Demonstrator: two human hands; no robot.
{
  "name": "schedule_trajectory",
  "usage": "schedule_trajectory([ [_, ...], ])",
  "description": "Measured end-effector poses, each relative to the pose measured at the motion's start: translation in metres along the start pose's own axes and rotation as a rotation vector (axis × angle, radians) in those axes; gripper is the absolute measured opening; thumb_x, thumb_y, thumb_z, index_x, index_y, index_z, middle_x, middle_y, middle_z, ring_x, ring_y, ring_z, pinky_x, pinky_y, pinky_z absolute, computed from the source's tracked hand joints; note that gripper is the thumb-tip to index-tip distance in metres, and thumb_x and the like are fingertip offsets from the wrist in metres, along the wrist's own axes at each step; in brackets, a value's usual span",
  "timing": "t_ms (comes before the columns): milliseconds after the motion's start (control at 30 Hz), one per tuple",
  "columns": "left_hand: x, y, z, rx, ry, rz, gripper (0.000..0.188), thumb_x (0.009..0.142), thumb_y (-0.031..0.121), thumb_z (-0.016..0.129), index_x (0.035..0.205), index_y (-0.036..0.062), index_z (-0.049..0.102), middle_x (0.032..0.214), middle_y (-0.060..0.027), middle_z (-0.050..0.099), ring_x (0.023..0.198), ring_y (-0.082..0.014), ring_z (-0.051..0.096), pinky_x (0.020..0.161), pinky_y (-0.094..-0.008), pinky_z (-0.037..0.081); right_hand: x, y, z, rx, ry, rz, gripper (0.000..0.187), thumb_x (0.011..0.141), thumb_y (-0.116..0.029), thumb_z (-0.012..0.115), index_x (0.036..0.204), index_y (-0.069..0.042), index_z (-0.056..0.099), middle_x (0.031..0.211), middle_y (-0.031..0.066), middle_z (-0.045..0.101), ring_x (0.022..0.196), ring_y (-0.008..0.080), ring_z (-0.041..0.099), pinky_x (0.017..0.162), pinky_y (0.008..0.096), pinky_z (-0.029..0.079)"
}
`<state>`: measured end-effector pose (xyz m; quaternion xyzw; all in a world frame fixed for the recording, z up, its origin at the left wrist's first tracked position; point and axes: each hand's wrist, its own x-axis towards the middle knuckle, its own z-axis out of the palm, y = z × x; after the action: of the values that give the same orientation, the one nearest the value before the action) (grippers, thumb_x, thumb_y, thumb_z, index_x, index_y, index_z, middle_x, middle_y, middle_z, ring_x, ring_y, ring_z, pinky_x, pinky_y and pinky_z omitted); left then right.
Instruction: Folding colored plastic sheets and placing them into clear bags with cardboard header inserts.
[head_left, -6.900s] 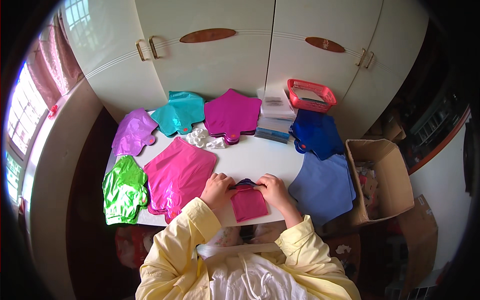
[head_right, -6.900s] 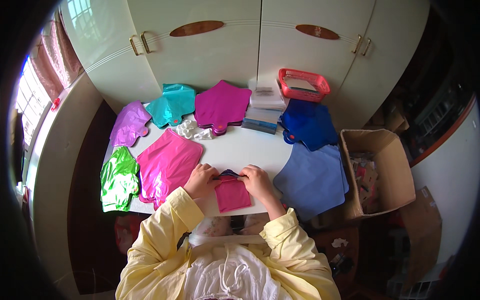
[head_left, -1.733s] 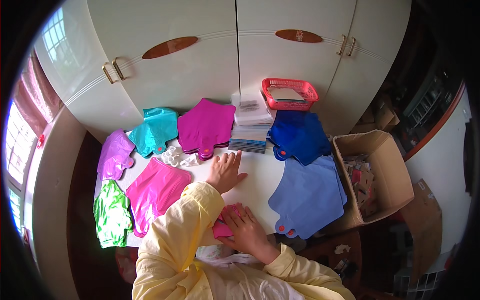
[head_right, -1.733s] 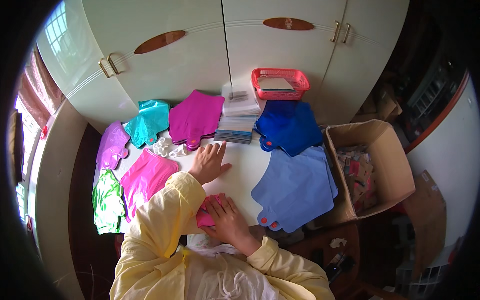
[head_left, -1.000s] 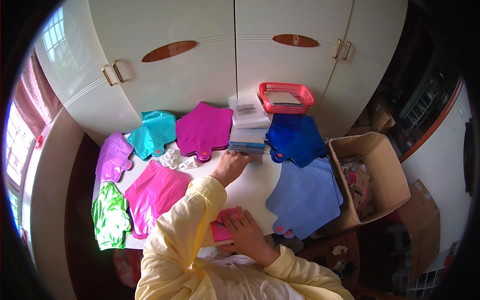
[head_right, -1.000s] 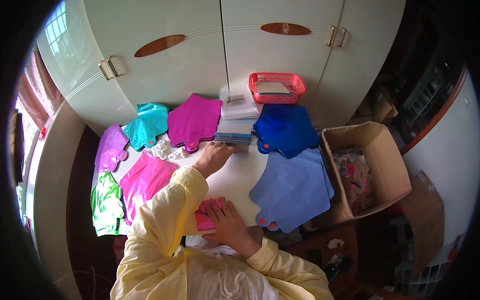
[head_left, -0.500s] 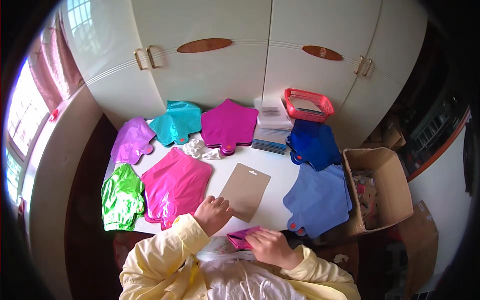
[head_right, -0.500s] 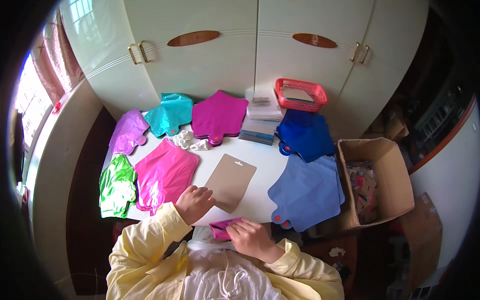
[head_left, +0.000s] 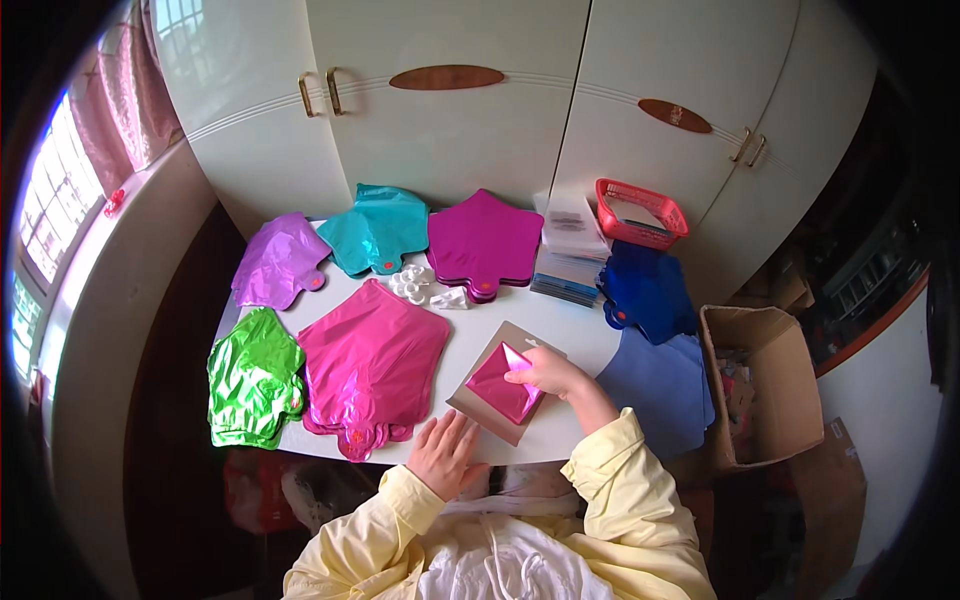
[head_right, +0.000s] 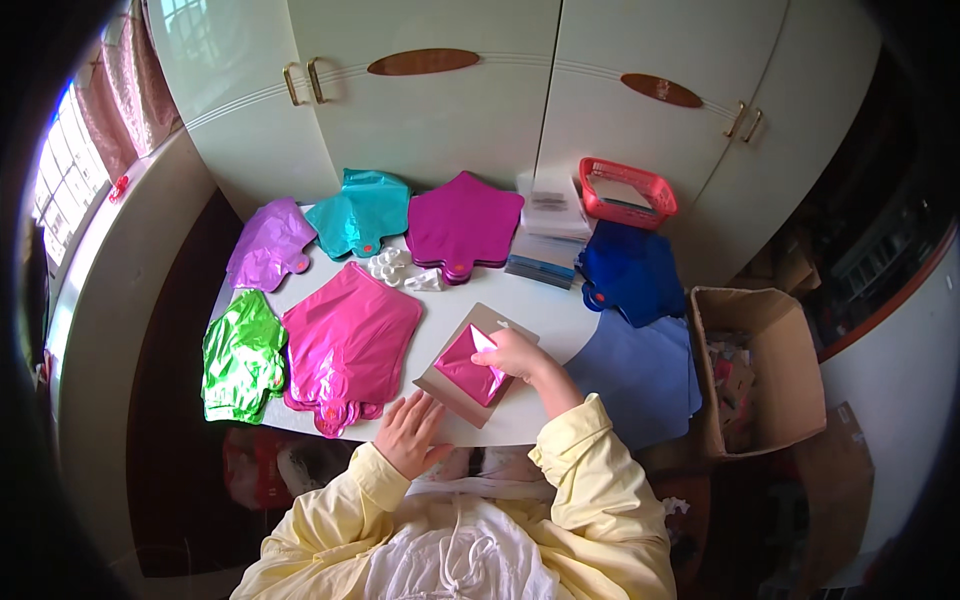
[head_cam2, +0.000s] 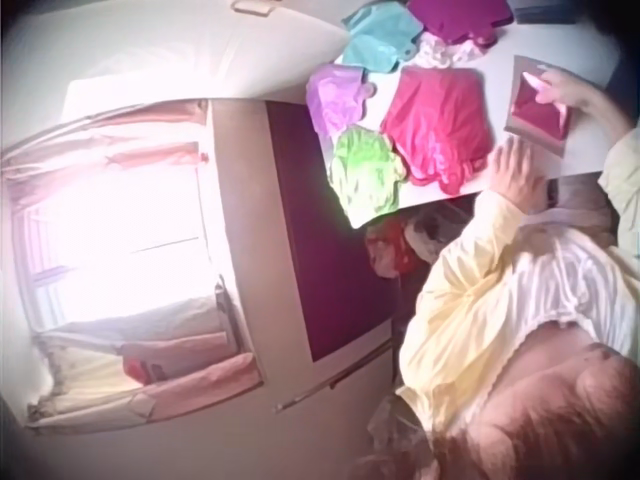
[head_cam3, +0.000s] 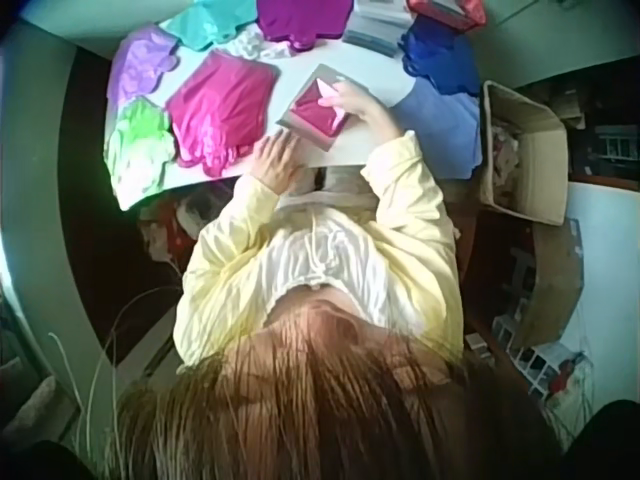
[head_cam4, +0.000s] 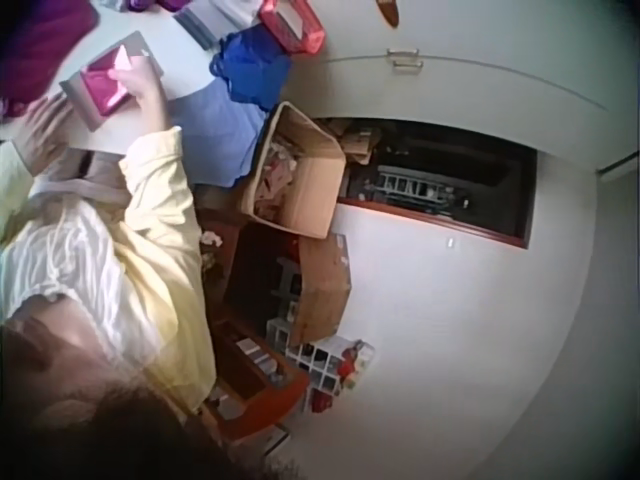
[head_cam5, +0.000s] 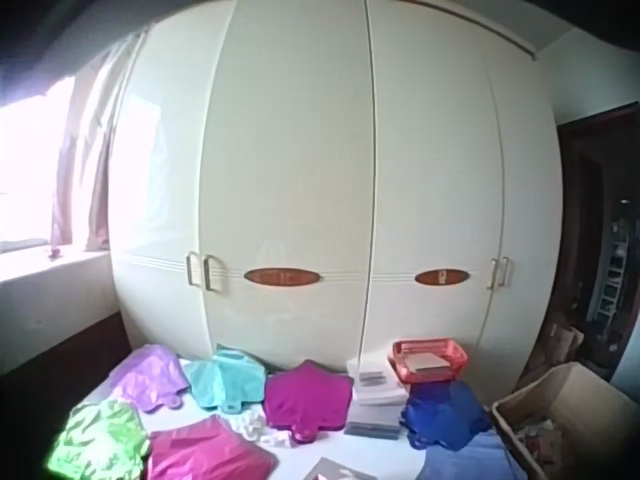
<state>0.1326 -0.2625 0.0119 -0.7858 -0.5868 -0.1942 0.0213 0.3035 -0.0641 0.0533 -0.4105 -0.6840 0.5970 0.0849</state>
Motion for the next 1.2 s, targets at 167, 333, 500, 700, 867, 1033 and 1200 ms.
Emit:
schedule_trajectory([
  [167, 0.001, 0.004, 0.005, 0.006, -0.059, 0.018, 0.074, 0.079, 0.048, 0.065, 0.139, 0.0129, 0.04, 0.138, -0.0225, 0.04, 0.128, -0.0377, 0.041, 0.105, -0.0507, 0.032, 0.013, 0.024, 0.008, 0.008, -0.061, -0.045, 0.019, 0.083, -0.015, 0.068, 0.091, 0.002, 0.065, 0.081, 0.0036, 0.066, 0.072, 0.01, 0.057, 0.067, 0.0281, 0.046],
  [333, 0.008, 0.01, 0.001, 0.009, -0.087, 0.011, 0.076, 0.077, 0.049, 0.066, 0.14, 0.0163, 0.04, 0.14, -0.0262, 0.037, 0.131, -0.0404, 0.037, 0.105, -0.0546, 0.029, 0.009, 0.023, 0.014, -0.15, -0.018, -0.051, 0.019, 0.083, -0.016, 0.068, 0.09, 0.002, 0.065, 0.08, 0.0036, 0.066, 0.071, 0.0095, 0.057, 0.066, 0.0277, 0.046],
  [500, 0.014, 0.015, 0.001, 0.049, -0.107, 0.025, 0.079, 0.075, 0.051, 0.067, 0.141, 0.0175, 0.038, 0.141, -0.0253, 0.035, 0.133, -0.0403, 0.035, 0.106, -0.0564, 0.027, 0.003, 0.019, 0.014, -0.222, -0.001, -0.103, 0.022, 0.083, -0.019, 0.069, 0.09, 0.002, 0.066, 0.081, 0.0066, 0.068, 0.072, 0.0111, 0.059, 0.067, 0.03, 0.048],
  [700, 0.021, 0.014, 0.001, 0.03, -0.166, 0.07, 0.081, 0.073, 0.053, 0.068, 0.141, 0.0196, 0.039, 0.143, -0.024, 0.034, 0.133, -0.041, 0.034, 0.106, -0.0563, 0.027, -0.005, 0.006, 0.016, -0.471, 0.076, -0.077, 0.03, 0.082, -0.028, 0.067, 0.091, 0.0, 0.067, 0.085, 0.0174, 0.069, 0.077, 0.0301, 0.066, 0.073, 0.0392, 0.05],
  [867, 0.025, 0.012, 0.001, 0.001, -0.166, 0.1, 0.083, 0.069, 0.054, 0.07, 0.141, 0.0245, 0.039, 0.14, -0.0252, 0.035, 0.13, -0.0436, 0.035, 0.105, -0.0566, 0.029, -0.016, -0.018, 0.023, -0.844, 0.281, -0.002, 0.035, 0.083, -0.035, 0.065, 0.101, -0.004, 0.065, 0.103, 0.0175, 0.065, 0.095, 0.0312, 0.063, 0.082, 0.0416, 0.05],
  [1033, 0.028, 0.014, -0.003, -0.008, -0.193, 0.104, 0.089, 0.066, 0.055, 0.072, 0.143, 0.0266, 0.036, 0.139, -0.0258, 0.036, 0.131, -0.0467, 0.031, 0.106, -0.0563, 0.028, 0.002, 0.01, 0.023, -0.995, 0.374, -0.592, 0.045, 0.088, -0.035, 0.057, 0.128, -0.015, 0.054, 0.139, 0.0076, 0.046, 0.131, 0.026, 0.04, 0.106, 0.049, 0.033],
  [1200, 0.029, 0.014, 0.0, -0.009, -0.178, 0.093, 0.094, 0.059, 0.057, 0.075, 0.14, 0.028, 0.038, 0.142, -0.0255, 0.03, 0.129, -0.0494, 0.031, 0.102, -0.0595, 0.03, 0.018, 0.044, 0.037, -1.155, 0.325, -0.56, 0.055, 0.094, -0.042, 0.044, 0.144, -0.021, 0.035, 0.15, 0.0009, 0.033, 0.141, 0.0265, 0.023, 0.114, 0.0524, 0.012],
])
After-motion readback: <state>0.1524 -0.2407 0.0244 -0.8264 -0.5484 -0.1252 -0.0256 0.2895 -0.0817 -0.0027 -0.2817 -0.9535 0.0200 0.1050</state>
